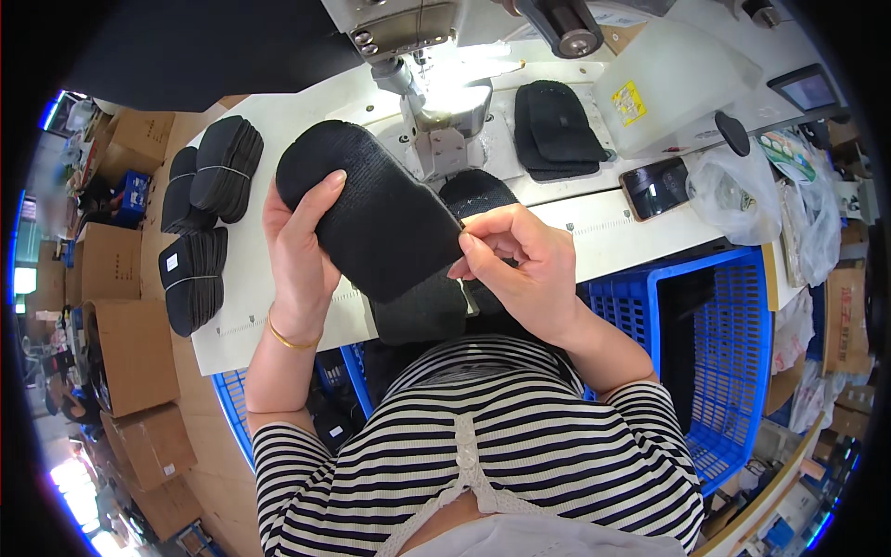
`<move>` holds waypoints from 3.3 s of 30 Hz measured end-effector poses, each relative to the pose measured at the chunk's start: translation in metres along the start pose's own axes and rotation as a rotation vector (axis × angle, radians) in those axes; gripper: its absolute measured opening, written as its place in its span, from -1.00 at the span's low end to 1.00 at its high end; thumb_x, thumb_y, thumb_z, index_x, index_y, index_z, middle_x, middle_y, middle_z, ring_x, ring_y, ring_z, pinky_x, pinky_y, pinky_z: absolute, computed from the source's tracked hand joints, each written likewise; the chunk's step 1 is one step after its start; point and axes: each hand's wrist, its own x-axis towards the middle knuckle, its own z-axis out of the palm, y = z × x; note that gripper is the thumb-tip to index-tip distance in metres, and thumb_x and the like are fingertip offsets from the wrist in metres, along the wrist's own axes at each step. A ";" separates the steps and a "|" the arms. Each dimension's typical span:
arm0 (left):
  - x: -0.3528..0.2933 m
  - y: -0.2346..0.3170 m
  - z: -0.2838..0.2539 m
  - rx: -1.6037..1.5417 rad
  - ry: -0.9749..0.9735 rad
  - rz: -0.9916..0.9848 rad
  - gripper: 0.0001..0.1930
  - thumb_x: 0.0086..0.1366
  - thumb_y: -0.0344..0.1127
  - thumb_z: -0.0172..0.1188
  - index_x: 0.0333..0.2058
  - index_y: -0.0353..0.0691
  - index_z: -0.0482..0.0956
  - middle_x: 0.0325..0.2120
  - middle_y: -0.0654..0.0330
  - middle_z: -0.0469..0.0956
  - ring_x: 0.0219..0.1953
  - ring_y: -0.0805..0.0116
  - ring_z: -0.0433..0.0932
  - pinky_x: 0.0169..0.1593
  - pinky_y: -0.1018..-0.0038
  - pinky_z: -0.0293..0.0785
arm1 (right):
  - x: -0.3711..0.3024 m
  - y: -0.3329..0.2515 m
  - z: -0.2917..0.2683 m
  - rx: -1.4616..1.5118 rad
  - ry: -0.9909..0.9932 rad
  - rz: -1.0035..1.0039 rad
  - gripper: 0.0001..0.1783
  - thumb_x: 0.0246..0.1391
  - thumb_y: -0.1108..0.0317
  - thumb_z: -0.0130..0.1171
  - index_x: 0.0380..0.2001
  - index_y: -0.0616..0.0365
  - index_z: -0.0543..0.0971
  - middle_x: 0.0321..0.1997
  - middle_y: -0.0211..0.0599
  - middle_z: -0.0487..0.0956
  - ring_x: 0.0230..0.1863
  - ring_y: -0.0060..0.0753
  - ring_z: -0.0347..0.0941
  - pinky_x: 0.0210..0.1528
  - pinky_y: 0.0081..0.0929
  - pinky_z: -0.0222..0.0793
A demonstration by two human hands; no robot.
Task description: The person aligns fabric shoe pieces and stitches them together using a sewing machine.
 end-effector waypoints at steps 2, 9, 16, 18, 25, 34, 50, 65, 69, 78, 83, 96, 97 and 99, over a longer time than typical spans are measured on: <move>0.006 0.002 0.003 0.014 0.010 0.005 -0.74 0.24 -0.61 0.17 -0.08 -0.39 0.50 -0.20 0.07 0.62 -0.20 0.32 0.64 -0.09 0.48 0.59 | 0.004 -0.002 -0.002 0.074 -0.045 0.060 -0.86 0.20 0.62 0.10 -0.17 0.41 0.47 -0.34 -0.20 0.61 -0.38 -0.45 0.65 -0.37 -0.62 0.59; 0.064 0.022 0.027 0.301 -0.096 -0.126 -0.70 0.18 -0.59 0.22 -0.07 -0.41 0.50 -0.22 0.14 0.60 -0.20 0.39 0.60 -0.12 0.49 0.57 | 0.036 -0.008 -0.004 0.252 -0.095 0.347 -0.77 0.27 0.38 0.05 -0.22 0.41 0.52 -0.38 -0.14 0.66 -0.46 -0.44 0.65 -0.47 -0.65 0.54; 0.146 0.019 -0.022 0.015 -0.451 -0.347 -0.73 0.29 -0.39 0.20 -0.07 -0.38 0.55 -0.21 0.03 0.64 -0.25 0.26 0.65 -0.11 0.40 0.65 | 0.067 -0.006 0.004 0.388 -0.088 0.246 -0.75 0.29 0.38 -0.01 -0.24 0.43 0.51 -0.32 0.13 0.67 -0.53 -0.36 0.64 -0.52 -0.62 0.52; 0.148 0.019 -0.022 0.017 -0.520 -0.245 -0.71 0.31 -0.34 0.20 -0.04 -0.37 0.54 -0.15 0.02 0.62 -0.19 0.26 0.64 -0.11 0.41 0.64 | 0.067 -0.005 0.005 0.394 -0.080 0.243 -0.74 0.29 0.38 -0.01 -0.23 0.43 0.51 -0.32 0.14 0.67 -0.53 -0.35 0.64 -0.52 -0.62 0.52; 0.150 0.017 -0.008 0.080 -0.313 -0.244 -0.90 0.16 -0.62 0.25 -0.34 -0.32 0.62 -0.39 0.09 0.61 -0.38 0.30 0.63 -0.26 0.41 0.66 | 0.068 -0.007 0.004 0.460 -0.058 0.262 -0.75 0.30 0.39 -0.03 -0.28 0.43 0.48 -0.35 0.02 0.68 -0.50 -0.35 0.66 -0.54 -0.64 0.50; 0.111 0.027 0.014 1.273 -0.099 0.339 -0.69 0.27 -0.35 0.27 -0.03 -0.30 0.56 -0.10 0.03 0.60 -0.08 0.16 0.58 0.05 0.33 0.47 | 0.065 -0.003 0.012 0.434 -0.053 0.236 -0.74 0.31 0.38 -0.03 -0.22 0.42 0.51 -0.31 0.09 0.67 -0.49 -0.33 0.65 -0.49 -0.59 0.55; 0.036 0.021 0.032 1.217 -0.649 0.936 -0.74 0.02 -0.49 0.38 -0.26 -0.37 0.64 -0.29 0.10 0.60 -0.25 0.19 0.58 -0.20 0.40 0.54 | 0.049 0.006 0.030 0.374 -0.033 0.073 -0.68 0.31 0.31 0.04 -0.01 0.32 0.54 -0.17 -0.34 0.64 -0.15 -0.65 0.53 -0.11 -0.60 0.51; 0.041 0.027 0.032 1.278 -0.720 0.874 -0.71 -0.02 -0.58 0.35 -0.24 -0.40 0.62 -0.21 0.05 0.57 -0.21 0.15 0.60 -0.22 0.37 0.59 | 0.047 0.017 0.033 0.390 -0.009 0.041 -0.63 0.39 0.23 -0.08 0.01 0.31 0.51 -0.12 -0.27 0.63 -0.07 -0.49 0.60 -0.11 -0.52 0.57; 0.033 0.017 0.034 1.376 -0.677 1.136 -0.63 -0.13 -0.58 0.28 -0.23 -0.43 0.61 -0.25 0.07 0.57 -0.24 0.13 0.60 -0.25 0.32 0.59 | 0.046 0.015 0.036 0.397 -0.015 0.003 -0.65 0.40 0.31 -0.12 0.05 0.36 0.48 -0.07 -0.21 0.60 -0.06 -0.42 0.59 -0.11 -0.50 0.58; 0.035 0.015 0.029 1.400 -0.647 1.357 -0.63 -0.19 -0.49 0.26 -0.28 -0.43 0.64 -0.28 0.08 0.60 -0.22 0.16 0.60 -0.23 0.35 0.62 | 0.045 0.011 0.046 0.641 -0.007 0.092 -0.68 0.39 0.39 -0.13 0.04 0.36 0.48 -0.06 -0.22 0.58 -0.05 -0.43 0.57 -0.08 -0.44 0.60; 0.041 0.018 0.028 1.410 -0.681 1.400 -0.61 -0.22 -0.45 0.26 -0.30 -0.46 0.63 -0.27 0.07 0.60 -0.21 0.16 0.61 -0.22 0.33 0.63 | 0.049 0.011 0.051 0.666 -0.003 0.131 -0.67 0.38 0.42 -0.13 0.09 0.35 0.45 -0.02 -0.21 0.56 -0.02 -0.44 0.54 0.01 -0.39 0.57; 0.052 0.015 0.034 1.503 -0.615 1.424 -0.57 -0.22 -0.43 0.20 -0.25 -0.44 0.63 -0.24 0.09 0.59 -0.17 0.22 0.60 -0.13 0.36 0.61 | 0.062 0.009 0.053 0.761 0.052 0.205 -0.63 0.33 0.50 -0.10 0.17 0.32 0.41 0.09 -0.26 0.51 0.06 -0.52 0.47 0.13 -0.47 0.45; 0.053 0.014 0.035 1.509 -0.611 1.442 -0.56 -0.21 -0.43 0.19 -0.25 -0.45 0.63 -0.23 0.09 0.59 -0.17 0.22 0.60 -0.12 0.36 0.60 | 0.062 0.009 0.053 0.763 0.069 0.219 -0.61 0.32 0.50 -0.07 0.19 0.32 0.40 0.11 -0.24 0.52 0.06 -0.54 0.49 0.15 -0.52 0.43; 0.054 0.013 0.034 1.520 -0.595 1.450 -0.57 -0.22 -0.43 0.19 -0.26 -0.45 0.62 -0.24 0.08 0.59 -0.18 0.22 0.60 -0.12 0.35 0.60 | 0.061 0.009 0.056 0.779 0.069 0.203 -0.58 0.31 0.52 -0.06 0.22 0.33 0.36 0.14 -0.22 0.50 0.08 -0.54 0.47 0.16 -0.52 0.42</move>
